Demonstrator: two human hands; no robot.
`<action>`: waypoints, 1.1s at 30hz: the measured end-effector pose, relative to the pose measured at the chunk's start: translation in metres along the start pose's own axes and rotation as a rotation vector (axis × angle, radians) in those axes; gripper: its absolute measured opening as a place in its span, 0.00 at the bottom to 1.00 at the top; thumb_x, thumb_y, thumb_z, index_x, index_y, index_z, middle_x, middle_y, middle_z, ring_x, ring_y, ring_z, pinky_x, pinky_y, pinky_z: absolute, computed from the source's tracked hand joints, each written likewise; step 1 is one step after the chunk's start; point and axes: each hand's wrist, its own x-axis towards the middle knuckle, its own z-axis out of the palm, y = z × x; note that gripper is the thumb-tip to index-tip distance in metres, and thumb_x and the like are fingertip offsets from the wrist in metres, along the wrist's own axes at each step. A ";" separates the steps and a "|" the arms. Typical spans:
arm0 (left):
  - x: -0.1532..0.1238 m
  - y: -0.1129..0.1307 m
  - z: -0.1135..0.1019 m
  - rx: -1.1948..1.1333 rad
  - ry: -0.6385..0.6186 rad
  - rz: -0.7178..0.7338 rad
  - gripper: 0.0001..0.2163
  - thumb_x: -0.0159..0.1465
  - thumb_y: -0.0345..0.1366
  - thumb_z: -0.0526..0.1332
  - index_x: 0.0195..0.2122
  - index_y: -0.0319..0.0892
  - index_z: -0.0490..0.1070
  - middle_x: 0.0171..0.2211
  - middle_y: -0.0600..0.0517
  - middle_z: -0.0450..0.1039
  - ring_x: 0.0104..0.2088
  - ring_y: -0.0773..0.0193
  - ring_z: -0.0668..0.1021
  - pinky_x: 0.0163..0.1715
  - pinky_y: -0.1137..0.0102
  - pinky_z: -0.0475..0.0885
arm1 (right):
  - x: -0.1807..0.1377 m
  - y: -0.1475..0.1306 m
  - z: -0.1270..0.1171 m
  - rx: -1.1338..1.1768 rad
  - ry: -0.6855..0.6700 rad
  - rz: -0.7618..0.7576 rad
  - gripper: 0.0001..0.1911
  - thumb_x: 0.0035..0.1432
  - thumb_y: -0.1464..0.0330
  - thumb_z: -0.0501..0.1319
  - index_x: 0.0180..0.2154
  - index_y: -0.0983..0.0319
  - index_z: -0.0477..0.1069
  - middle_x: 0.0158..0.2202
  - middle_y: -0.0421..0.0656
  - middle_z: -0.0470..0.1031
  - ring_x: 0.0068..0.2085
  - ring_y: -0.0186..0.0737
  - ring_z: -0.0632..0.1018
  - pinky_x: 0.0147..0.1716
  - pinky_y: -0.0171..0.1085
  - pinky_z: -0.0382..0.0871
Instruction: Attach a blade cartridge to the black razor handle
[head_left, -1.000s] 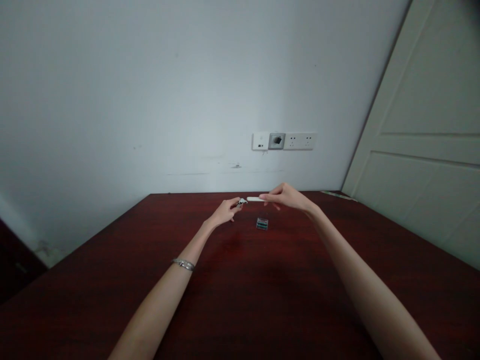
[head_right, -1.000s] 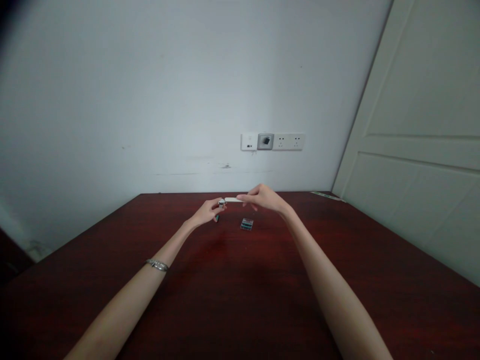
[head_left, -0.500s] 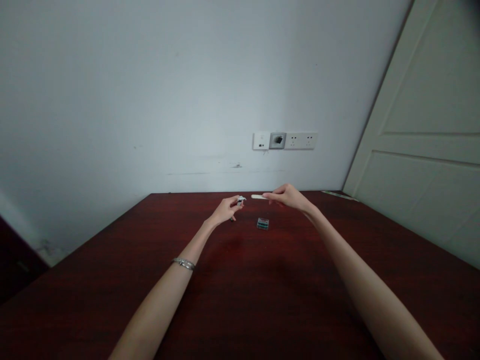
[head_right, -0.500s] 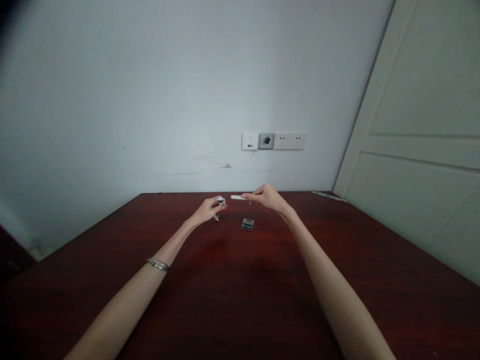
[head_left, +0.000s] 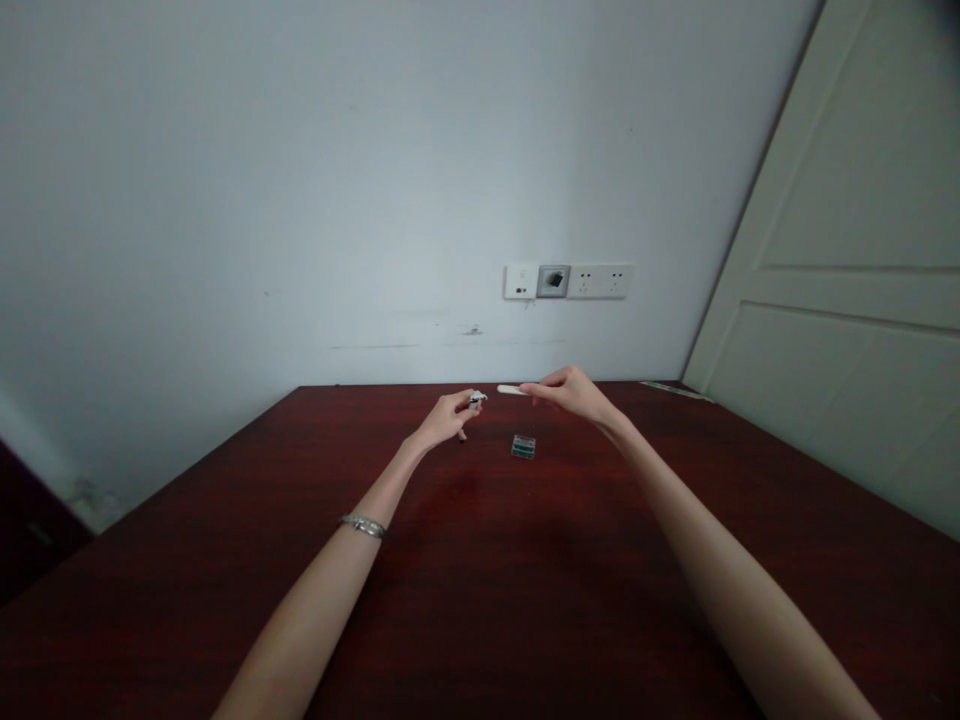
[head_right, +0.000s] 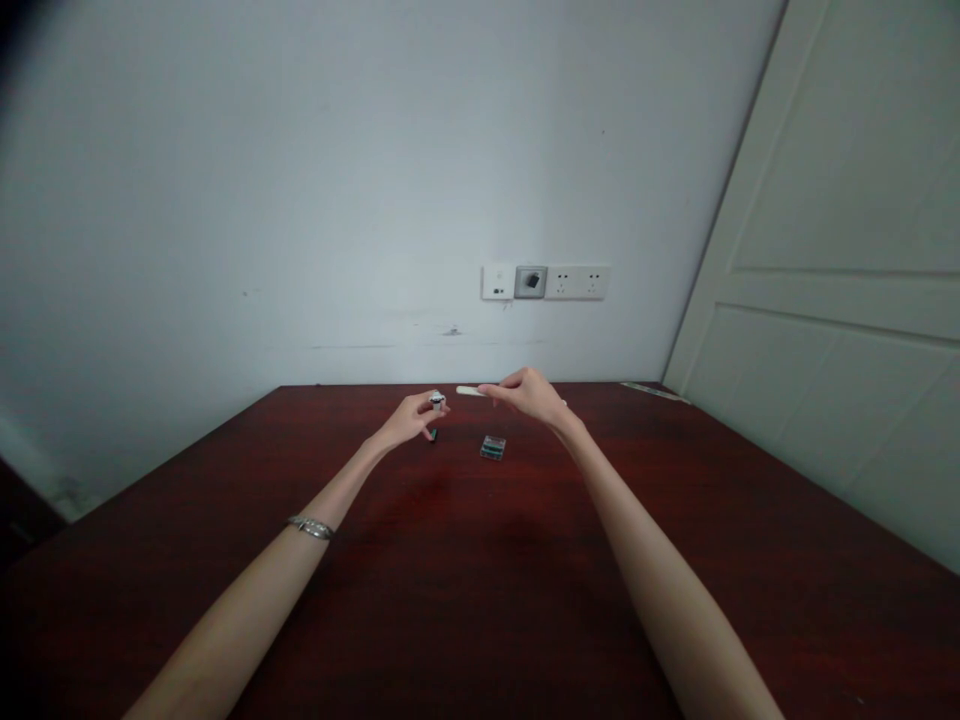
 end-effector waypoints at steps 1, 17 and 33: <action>0.000 0.000 0.001 0.015 -0.003 -0.001 0.11 0.57 0.38 0.57 0.37 0.37 0.67 0.37 0.49 0.70 0.36 0.63 0.73 0.16 0.79 0.72 | -0.001 -0.004 0.002 0.015 -0.005 -0.012 0.32 0.46 0.43 0.55 0.21 0.67 0.75 0.12 0.38 0.58 0.18 0.28 0.58 0.19 0.33 0.49; -0.001 0.002 0.000 0.126 -0.027 0.026 0.11 0.58 0.37 0.55 0.40 0.37 0.69 0.32 0.51 0.69 0.27 0.68 0.71 0.16 0.79 0.68 | 0.001 -0.002 0.012 0.020 -0.021 -0.031 0.32 0.47 0.44 0.55 0.21 0.67 0.75 0.14 0.38 0.59 0.19 0.28 0.57 0.20 0.33 0.48; -0.001 0.003 -0.001 0.193 -0.014 0.039 0.10 0.59 0.38 0.54 0.35 0.38 0.70 0.26 0.54 0.66 0.22 0.71 0.68 0.18 0.78 0.68 | 0.000 -0.006 0.010 0.058 -0.144 -0.072 0.29 0.48 0.46 0.57 0.22 0.66 0.75 0.12 0.36 0.57 0.18 0.27 0.57 0.19 0.32 0.47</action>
